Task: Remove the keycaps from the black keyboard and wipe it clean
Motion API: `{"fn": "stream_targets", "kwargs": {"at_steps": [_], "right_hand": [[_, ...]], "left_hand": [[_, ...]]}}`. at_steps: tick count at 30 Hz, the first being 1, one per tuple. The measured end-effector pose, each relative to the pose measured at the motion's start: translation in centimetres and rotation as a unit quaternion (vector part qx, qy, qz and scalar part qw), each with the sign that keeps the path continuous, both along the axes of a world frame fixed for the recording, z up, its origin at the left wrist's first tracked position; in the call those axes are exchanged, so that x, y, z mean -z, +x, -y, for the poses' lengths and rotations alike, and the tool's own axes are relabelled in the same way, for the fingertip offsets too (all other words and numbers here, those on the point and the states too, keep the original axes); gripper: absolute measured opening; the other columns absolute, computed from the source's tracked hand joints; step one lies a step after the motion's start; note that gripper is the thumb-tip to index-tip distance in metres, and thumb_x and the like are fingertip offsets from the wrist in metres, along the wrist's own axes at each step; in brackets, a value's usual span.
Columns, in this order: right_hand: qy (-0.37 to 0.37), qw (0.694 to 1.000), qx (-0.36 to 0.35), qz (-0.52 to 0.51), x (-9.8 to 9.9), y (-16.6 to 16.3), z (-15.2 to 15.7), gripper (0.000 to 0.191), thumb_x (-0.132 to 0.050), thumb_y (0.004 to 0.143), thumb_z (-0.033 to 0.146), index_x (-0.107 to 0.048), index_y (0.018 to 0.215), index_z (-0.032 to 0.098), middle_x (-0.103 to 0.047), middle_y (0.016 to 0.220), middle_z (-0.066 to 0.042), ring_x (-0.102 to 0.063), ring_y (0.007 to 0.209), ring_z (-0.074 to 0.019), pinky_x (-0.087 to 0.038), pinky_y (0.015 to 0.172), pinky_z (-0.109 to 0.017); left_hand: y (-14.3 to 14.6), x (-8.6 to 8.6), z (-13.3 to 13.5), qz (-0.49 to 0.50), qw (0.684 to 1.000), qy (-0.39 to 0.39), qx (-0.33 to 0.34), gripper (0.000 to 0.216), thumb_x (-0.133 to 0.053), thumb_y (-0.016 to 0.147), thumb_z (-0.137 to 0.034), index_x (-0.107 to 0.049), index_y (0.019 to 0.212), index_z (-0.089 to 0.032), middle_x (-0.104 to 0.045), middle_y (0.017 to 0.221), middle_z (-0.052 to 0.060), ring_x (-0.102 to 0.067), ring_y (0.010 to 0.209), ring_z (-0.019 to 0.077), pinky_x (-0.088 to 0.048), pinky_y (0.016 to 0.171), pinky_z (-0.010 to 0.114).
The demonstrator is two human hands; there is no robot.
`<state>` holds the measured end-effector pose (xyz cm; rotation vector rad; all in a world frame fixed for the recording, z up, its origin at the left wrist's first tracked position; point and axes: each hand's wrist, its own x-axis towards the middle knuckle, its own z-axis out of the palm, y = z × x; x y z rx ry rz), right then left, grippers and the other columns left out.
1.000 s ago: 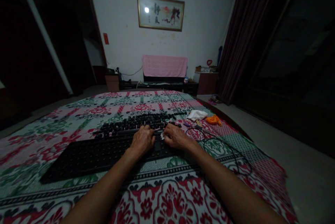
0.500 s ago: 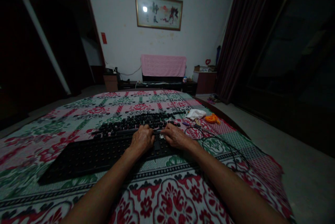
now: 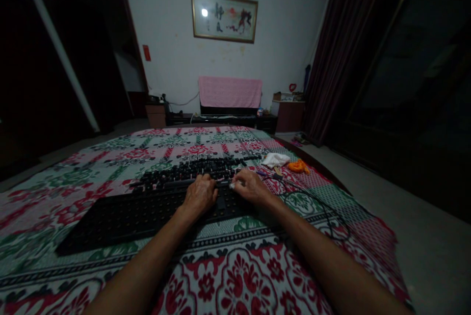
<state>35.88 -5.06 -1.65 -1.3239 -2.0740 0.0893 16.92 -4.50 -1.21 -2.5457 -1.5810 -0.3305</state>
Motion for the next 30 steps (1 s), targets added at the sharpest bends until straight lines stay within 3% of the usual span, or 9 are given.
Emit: {"fn": "stream_targets", "kwargs": {"at_steps": [4,10,18,30], "right_hand": [[0.029,0.999,-0.022,-0.028,0.4,-0.6,-0.4,0.014,-0.055,0.077,0.013,-0.065,0.085,0.016,-0.059,0.081,-0.004,-0.053,0.081,-0.0146,-0.040,0.076,-0.027],[0.020,0.995,-0.062,0.074,1.2,-2.0,-0.4,0.014,-0.050,0.081,0.011,-0.064,0.081,0.015,-0.052,0.088,-0.005,-0.048,0.081,-0.0133,-0.039,0.073,-0.024],[-0.018,0.982,-0.075,0.171,-0.2,-2.0,0.4,0.018,-0.046,0.079,0.008,-0.063,0.076,0.013,-0.048,0.086,-0.006,-0.046,0.076,-0.0123,-0.036,0.067,-0.023],[-0.018,0.976,-0.099,0.192,-0.8,-1.9,0.8,0.015,-0.048,0.076,0.009,-0.063,0.075,0.014,-0.051,0.087,-0.006,-0.050,0.079,-0.0145,-0.039,0.071,-0.024]], "left_hand": [[0.0,-0.1,0.1,0.003,1.000,-0.004,0.000,0.025,-0.043,0.084,-0.030,-0.064,0.092,-0.019,-0.057,0.098,0.009,-0.050,0.096,0.0219,-0.044,0.081,0.032],[0.1,-0.3,0.2,0.011,1.000,-0.012,0.000,0.025,-0.043,0.085,-0.028,-0.064,0.093,-0.019,-0.057,0.099,0.009,-0.050,0.097,0.0222,-0.044,0.082,0.032],[0.0,-0.1,0.1,0.001,1.000,-0.002,0.003,0.025,-0.043,0.085,-0.030,-0.064,0.093,-0.019,-0.056,0.099,0.009,-0.050,0.097,0.0219,-0.044,0.079,0.031],[0.0,-0.1,0.2,0.007,1.000,-0.006,-0.002,0.024,-0.043,0.085,-0.030,-0.064,0.092,-0.019,-0.056,0.100,0.008,-0.050,0.099,0.0219,-0.044,0.081,0.031]]}}
